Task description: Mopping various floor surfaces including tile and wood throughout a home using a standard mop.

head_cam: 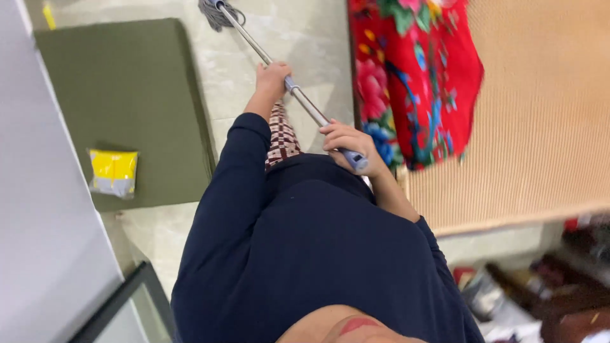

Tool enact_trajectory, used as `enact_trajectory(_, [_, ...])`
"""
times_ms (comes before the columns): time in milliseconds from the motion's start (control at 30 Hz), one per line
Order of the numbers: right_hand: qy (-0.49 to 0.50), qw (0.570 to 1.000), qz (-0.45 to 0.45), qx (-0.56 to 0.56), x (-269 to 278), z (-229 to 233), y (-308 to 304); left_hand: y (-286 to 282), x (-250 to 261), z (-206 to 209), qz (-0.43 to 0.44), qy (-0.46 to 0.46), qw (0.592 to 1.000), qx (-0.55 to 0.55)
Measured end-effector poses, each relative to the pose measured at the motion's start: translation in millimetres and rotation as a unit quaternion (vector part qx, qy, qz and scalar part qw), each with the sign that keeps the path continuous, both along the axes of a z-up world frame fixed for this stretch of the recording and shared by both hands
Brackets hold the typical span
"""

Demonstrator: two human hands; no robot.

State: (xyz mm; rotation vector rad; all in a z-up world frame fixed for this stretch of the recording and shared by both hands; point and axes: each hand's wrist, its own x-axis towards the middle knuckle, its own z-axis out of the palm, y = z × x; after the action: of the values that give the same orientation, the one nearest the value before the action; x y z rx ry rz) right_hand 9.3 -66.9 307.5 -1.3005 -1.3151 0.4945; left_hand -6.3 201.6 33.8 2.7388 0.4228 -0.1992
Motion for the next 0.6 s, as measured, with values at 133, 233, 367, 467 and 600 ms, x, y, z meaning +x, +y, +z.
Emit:
enact_trajectory(133, [-0.009,0.998,0.064,0.0,36,-3,100,96,-3,13,0.079,-0.03,0.996,-0.019])
enact_trajectory(233, [-0.002,0.994,0.11,-0.005,67,4,162,150,4,35,0.113,0.004,0.993,-0.014])
enact_trajectory(367, [0.035,0.992,0.119,0.01,112,18,232,210,27,-21,0.183,-0.032,0.982,0.033])
enact_trajectory(467, [0.012,0.995,0.084,-0.053,150,50,238,215,65,-41,0.167,-0.074,0.982,0.044])
enact_trajectory(600, [0.025,0.991,0.064,-0.116,203,106,225,182,112,27,0.156,-0.175,0.968,-0.087])
